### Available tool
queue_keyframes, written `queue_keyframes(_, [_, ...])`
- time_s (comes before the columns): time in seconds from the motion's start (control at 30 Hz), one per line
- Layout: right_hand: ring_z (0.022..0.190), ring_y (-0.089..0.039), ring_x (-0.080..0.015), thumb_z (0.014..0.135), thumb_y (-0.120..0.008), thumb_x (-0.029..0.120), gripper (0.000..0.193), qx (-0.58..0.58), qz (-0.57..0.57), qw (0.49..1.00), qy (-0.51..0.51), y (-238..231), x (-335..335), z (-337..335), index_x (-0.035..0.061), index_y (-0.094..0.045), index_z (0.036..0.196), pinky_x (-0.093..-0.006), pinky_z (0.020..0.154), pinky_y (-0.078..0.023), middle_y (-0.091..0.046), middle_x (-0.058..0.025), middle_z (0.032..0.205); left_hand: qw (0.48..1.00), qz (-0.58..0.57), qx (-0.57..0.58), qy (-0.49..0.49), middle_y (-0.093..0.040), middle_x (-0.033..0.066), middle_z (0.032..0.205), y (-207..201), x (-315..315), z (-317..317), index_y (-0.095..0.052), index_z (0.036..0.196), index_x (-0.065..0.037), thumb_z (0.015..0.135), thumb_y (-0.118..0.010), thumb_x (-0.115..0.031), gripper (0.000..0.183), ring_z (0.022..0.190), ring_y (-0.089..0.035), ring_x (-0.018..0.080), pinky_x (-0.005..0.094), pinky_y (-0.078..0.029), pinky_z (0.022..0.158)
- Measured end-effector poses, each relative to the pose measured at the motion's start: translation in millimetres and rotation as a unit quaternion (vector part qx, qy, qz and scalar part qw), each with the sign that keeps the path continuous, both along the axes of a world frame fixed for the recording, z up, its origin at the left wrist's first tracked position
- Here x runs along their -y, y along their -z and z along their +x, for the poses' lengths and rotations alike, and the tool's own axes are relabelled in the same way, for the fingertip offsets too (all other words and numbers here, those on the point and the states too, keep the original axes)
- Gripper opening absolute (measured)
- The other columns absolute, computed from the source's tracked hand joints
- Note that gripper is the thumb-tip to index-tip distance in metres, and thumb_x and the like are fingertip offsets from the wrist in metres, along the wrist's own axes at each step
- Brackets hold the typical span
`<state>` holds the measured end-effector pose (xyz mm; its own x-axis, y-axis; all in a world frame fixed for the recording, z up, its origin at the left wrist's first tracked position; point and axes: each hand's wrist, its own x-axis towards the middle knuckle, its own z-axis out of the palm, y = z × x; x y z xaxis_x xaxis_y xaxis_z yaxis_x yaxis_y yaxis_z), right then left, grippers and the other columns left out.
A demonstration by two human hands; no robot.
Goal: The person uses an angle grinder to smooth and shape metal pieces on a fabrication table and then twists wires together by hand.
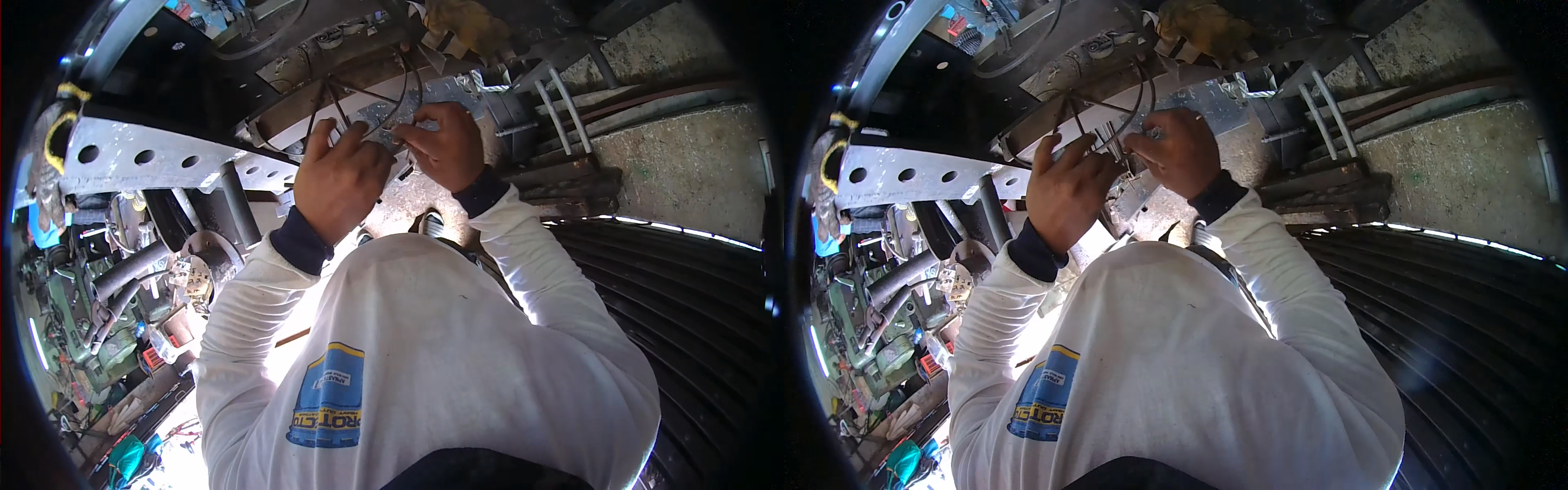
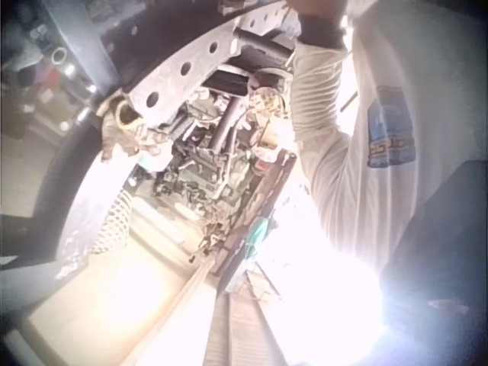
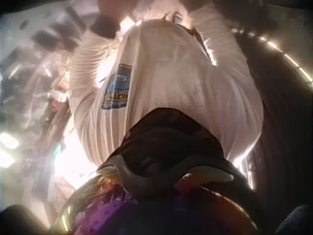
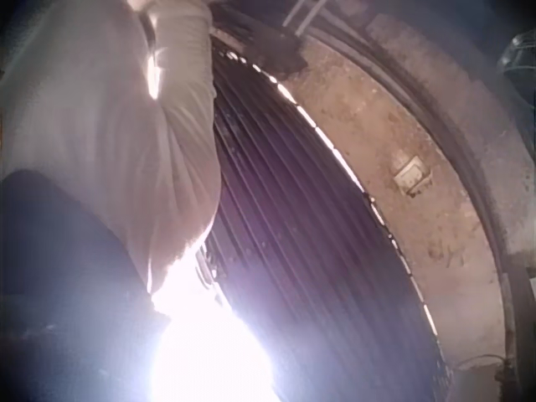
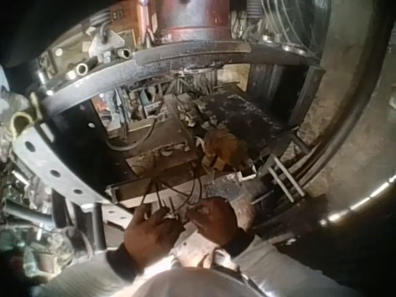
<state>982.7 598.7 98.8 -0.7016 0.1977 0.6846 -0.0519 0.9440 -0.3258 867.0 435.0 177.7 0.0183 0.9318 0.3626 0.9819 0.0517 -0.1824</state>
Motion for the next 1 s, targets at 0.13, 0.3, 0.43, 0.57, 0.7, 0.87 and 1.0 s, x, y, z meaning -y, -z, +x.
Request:
queue_keyframes(0.13, [0.075, -0.057, -0.0194, 0.070, -0.074, 0.017, 0.023, 0.012, 0.066, 0.998, -0.016, -39.5, 10.6, 4.0, 0.0201, -0.067, 0.092, -0.0367, 0.065, -0.046, -0.056, 0.0011, 0.085, 0.999, 0.005, -0.014, -0.032, -0.065, -0.0025, 0.096, -36.0, 7.9, -2.4, -0.071, 0.088, -0.023, 0.076, -0.064, -0.022, 0.015, 0.118, -0.051, 0.0164, 0.0484, -0.023, 0.105])
queue_keyframes(0.3, [0.066, -0.059, -0.0203, 0.073, -0.074, 0.015, 0.016, -0.057, 0.049, 0.997, -0.020, -92.7, 32.9, 12.0, 0.0117, -0.067, 0.087, -0.0335, 0.056, -0.047, -0.057, -0.0015, 0.080, 0.940, 0.307, -0.111, -0.100, -0.059, 0.0057, 0.125, -59.9, 13.0, 27.2, -0.065, 0.109, -0.025, 0.079, -0.073, -0.034, 0.032, 0.124, -0.045, 0.0281, 0.0437, -0.020, 0.104])
queue_keyframes(0.43, [0.061, -0.061, -0.0222, 0.085, -0.067, 0.012, 0.012, -0.129, -0.134, 0.982, -0.012, -98.7, 53.6, 15.9, 0.0013, -0.064, 0.085, -0.0320, 0.054, -0.049, -0.061, -0.0087, 0.076, 0.955, 0.144, 0.256, -0.045, -0.052, 0.0162, 0.126, -31.1, 29.3, 52.6, -0.043, 0.135, -0.001, 0.073, -0.074, -0.021, 0.072, 0.113, -0.050, 0.0319, 0.0459, -0.034, 0.098])
queue_keyframes(0.57, [0.063, -0.058, -0.0113, 0.095, -0.058, 0.022, 0.025, -0.133, -0.415, 0.899, 0.038, -93.0, 66.3, 34.5, -0.0023, -0.064, 0.091, -0.0260, 0.054, -0.046, -0.059, -0.0069, 0.075, 0.943, 0.116, 0.310, -0.017, -0.052, 0.0196, 0.123, -8.6, 13.5, 57.6, -0.038, 0.136, 0.001, 0.077, -0.071, -0.015, 0.070, 0.107, -0.052, 0.0344, 0.0455, -0.038, 0.094])
queue_keyframes(0.7, [0.063, -0.051, -0.0062, 0.099, -0.051, 0.025, 0.029, -0.053, -0.536, 0.842, -0.017, -75.0, 52.5, 34.9, -0.0005, -0.064, 0.101, -0.0228, 0.057, -0.043, -0.057, 0.0004, 0.073, 0.911, -0.006, 0.410, -0.053, -0.060, 0.0221, 0.097, 2.6, 3.1, 60.5, -0.042, 0.131, 0.001, 0.085, -0.062, -0.010, 0.052, 0.088, -0.060, 0.0373, 0.0451, -0.048, 0.075])
queue_keyframes(0.87, [0.061, -0.047, -0.0061, 0.099, -0.051, 0.028, 0.032, -0.031, -0.693, 0.719, -0.038, -3.8, 47.8, 17.1, -0.0002, -0.064, 0.106, -0.0221, 0.058, -0.039, -0.053, 0.0027, 0.073, 0.927, -0.034, 0.365, -0.076, -0.063, 0.0182, 0.082, 38.5, 5.7, 51.7, -0.050, 0.118, -0.006, 0.087, -0.054, -0.007, 0.032, 0.068, -0.063, 0.0374, 0.0472, -0.050, 0.057])
queue_keyframes(1.0, [0.060, -0.046, -0.0068, 0.099, -0.051, 0.025, 0.029, -0.040, -0.730, 0.682, -0.035, 6.7, 41.7, 8.7, 0.0002, -0.064, 0.105, -0.0232, 0.058, -0.038, -0.052, 0.0027, 0.072, 0.935, -0.051, 0.340, -0.090, -0.063, 0.0186, 0.082, 45.9, -4.4, 47.3, -0.052, 0.113, -0.006, 0.087, -0.051, -0.008, 0.026, 0.070, -0.063, 0.0376, 0.0468, -0.050, 0.058])
